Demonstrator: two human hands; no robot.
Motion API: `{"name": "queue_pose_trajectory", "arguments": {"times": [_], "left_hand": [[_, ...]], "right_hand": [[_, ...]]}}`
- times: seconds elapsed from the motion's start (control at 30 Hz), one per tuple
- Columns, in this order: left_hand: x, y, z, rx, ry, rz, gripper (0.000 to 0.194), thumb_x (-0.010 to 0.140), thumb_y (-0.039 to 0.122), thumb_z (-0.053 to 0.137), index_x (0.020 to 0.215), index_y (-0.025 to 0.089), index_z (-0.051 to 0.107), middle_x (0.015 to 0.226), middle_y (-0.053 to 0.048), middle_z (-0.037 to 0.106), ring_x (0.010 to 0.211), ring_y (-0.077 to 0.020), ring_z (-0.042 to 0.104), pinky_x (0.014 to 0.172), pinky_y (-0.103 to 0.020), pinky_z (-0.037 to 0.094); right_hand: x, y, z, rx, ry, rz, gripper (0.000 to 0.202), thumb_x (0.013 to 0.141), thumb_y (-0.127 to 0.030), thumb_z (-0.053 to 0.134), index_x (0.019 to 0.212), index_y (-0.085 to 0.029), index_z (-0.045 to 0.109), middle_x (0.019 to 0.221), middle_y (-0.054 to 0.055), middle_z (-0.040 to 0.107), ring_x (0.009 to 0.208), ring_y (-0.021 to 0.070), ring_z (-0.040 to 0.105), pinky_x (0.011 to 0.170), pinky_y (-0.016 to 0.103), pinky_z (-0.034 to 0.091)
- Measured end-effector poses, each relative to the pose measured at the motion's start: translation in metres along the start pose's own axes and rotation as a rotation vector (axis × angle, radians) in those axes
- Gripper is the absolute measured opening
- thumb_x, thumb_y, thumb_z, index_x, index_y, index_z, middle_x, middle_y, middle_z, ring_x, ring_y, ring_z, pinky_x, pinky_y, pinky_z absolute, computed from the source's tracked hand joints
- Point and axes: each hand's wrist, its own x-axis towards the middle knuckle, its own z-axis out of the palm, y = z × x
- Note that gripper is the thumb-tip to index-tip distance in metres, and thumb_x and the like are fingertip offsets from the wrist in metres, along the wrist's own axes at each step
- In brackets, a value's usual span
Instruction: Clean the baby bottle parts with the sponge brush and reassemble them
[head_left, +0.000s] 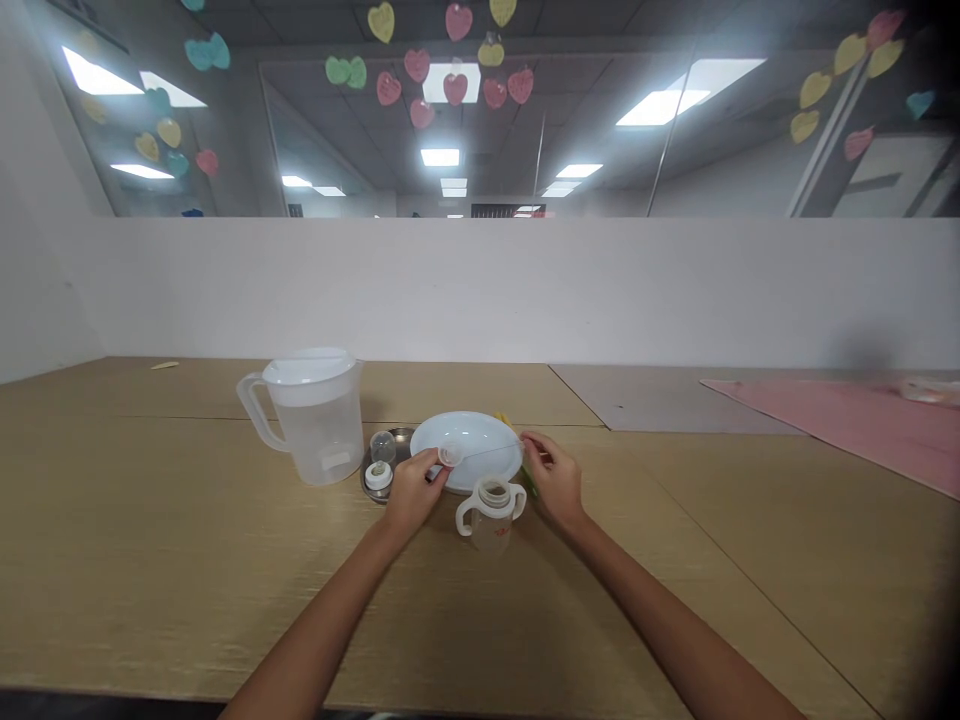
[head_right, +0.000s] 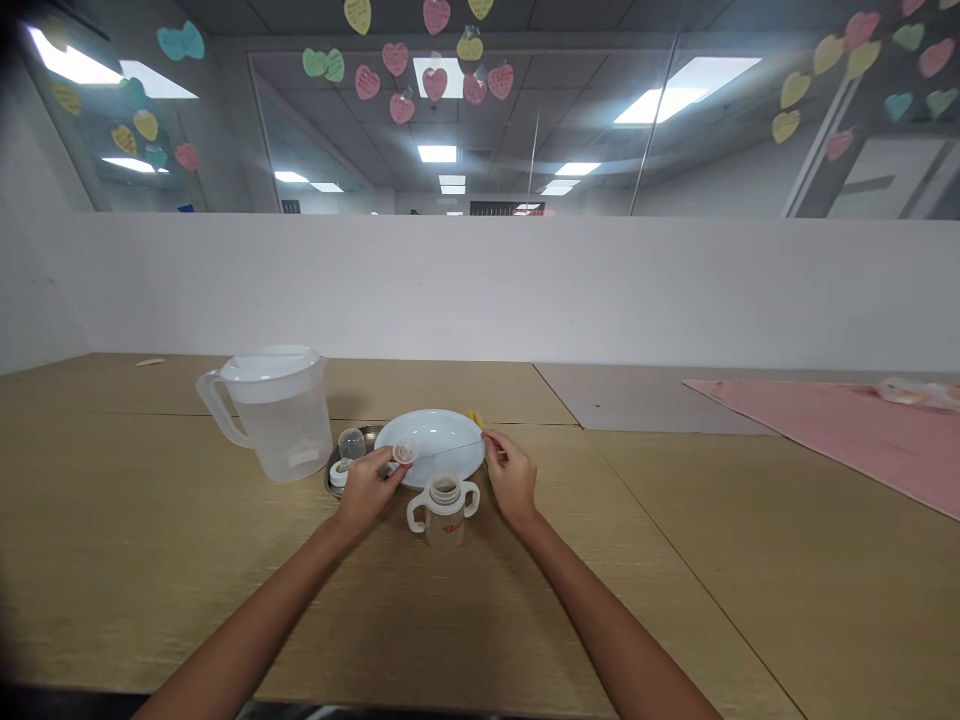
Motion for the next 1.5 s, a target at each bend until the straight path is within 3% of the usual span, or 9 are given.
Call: {"name": "queue_pose_trajectory", "arguments": {"times": [0.2, 0.4, 0.5, 0.63, 0.8, 0.9, 1.0, 1.13, 1.5], "left_hand": [[0.0, -0.004, 0.002, -0.225, 0.031, -0.123, 0.01, 0.075, 0.014, 0.054, 0.08, 0.018, 0.061, 0.087, -0.001, 0.071, 0.082, -0.0161, 0.066, 0.072, -0.025, 0.049], [0.001, -0.007, 0.001, -0.167, 0.047, -0.083, 0.017, 0.08, 0.024, 0.055, 0.087, 0.017, 0.069, 0.095, -0.005, 0.072, 0.09, -0.019, 0.065, 0.081, -0.029, 0.049], [0.001, -0.007, -0.001, -0.123, 0.025, -0.056, 0.021, 0.083, 0.028, 0.052, 0.089, 0.016, 0.069, 0.095, -0.006, 0.071, 0.086, -0.0189, 0.065, 0.077, -0.028, 0.049], [0.002, -0.007, -0.002, -0.078, -0.02, -0.059, 0.025, 0.086, 0.029, 0.048, 0.089, 0.015, 0.069, 0.091, -0.007, 0.071, 0.08, -0.0189, 0.064, 0.072, -0.027, 0.048], [0.002, -0.008, 0.001, -0.089, -0.049, -0.041, 0.026, 0.088, 0.03, 0.047, 0.093, 0.016, 0.068, 0.099, -0.007, 0.07, 0.091, -0.0199, 0.063, 0.08, -0.03, 0.048], [0.002, -0.01, 0.003, -0.095, -0.026, -0.051, 0.027, 0.088, 0.03, 0.047, 0.096, 0.017, 0.068, 0.103, -0.007, 0.07, 0.095, -0.0204, 0.063, 0.085, -0.031, 0.048], [0.002, -0.011, 0.003, -0.113, -0.018, -0.042, 0.027, 0.088, 0.03, 0.047, 0.097, 0.016, 0.068, 0.104, -0.007, 0.069, 0.096, -0.0203, 0.063, 0.086, -0.032, 0.048], [0.002, -0.011, 0.002, -0.131, -0.015, -0.033, 0.027, 0.088, 0.031, 0.047, 0.096, 0.017, 0.069, 0.104, -0.007, 0.069, 0.097, -0.0199, 0.063, 0.088, -0.034, 0.048], [0.002, -0.013, 0.003, -0.112, -0.032, -0.037, 0.026, 0.088, 0.03, 0.048, 0.094, 0.019, 0.071, 0.104, -0.006, 0.069, 0.096, -0.019, 0.063, 0.088, -0.034, 0.049]], "right_hand": [[-0.013, -0.013, 0.004, 0.021, -0.011, -0.176, 0.035, 0.088, -0.039, 0.048, 0.112, -0.018, 0.063, 0.097, 0.007, 0.071, 0.08, 0.0182, 0.07, 0.071, 0.028, 0.057], [-0.029, -0.023, 0.008, -0.021, -0.054, -0.429, 0.022, 0.09, -0.024, 0.049, 0.104, -0.021, 0.066, 0.088, 0.002, 0.073, 0.064, 0.013, 0.07, 0.059, 0.02, 0.056], [-0.031, -0.027, 0.006, -0.054, 0.026, -0.559, 0.022, 0.088, -0.016, 0.05, 0.104, -0.021, 0.065, 0.084, 0.002, 0.073, 0.066, 0.0128, 0.07, 0.061, 0.021, 0.056], [-0.027, -0.035, -0.004, -0.046, 0.134, -0.811, 0.028, 0.088, -0.007, 0.046, 0.109, -0.018, 0.061, 0.095, 0.008, 0.071, 0.088, 0.0156, 0.068, 0.076, 0.027, 0.058], [-0.029, -0.052, -0.021, -0.125, 0.013, -1.213, 0.023, 0.088, -0.01, 0.046, 0.105, -0.009, 0.062, 0.092, 0.013, 0.07, 0.1, 0.0194, 0.064, 0.08, 0.031, 0.058], [-0.036, -0.062, -0.028, -0.134, -0.011, -1.351, 0.017, 0.082, -0.009, 0.058, 0.095, -0.015, 0.065, 0.088, 0.007, 0.071, 0.096, 0.0161, 0.065, 0.082, 0.028, 0.057], [-0.045, -0.069, -0.03, -0.137, 0.026, -1.43, 0.016, 0.076, -0.01, 0.066, 0.086, -0.022, 0.066, 0.089, 0.001, 0.071, 0.091, 0.0121, 0.066, 0.086, 0.026, 0.056], [-0.051, -0.077, -0.026, -0.159, 0.05, -1.488, 0.012, 0.077, -0.008, 0.062, 0.079, -0.019, 0.067, 0.083, 0.001, 0.07, 0.086, 0.0116, 0.066, 0.087, 0.025, 0.055], [-0.049, -0.08, -0.022, -0.153, 0.026, -1.442, 0.013, 0.08, -0.005, 0.058, 0.083, -0.013, 0.067, 0.078, 0.002, 0.07, 0.084, 0.0117, 0.067, 0.088, 0.025, 0.054]]}}
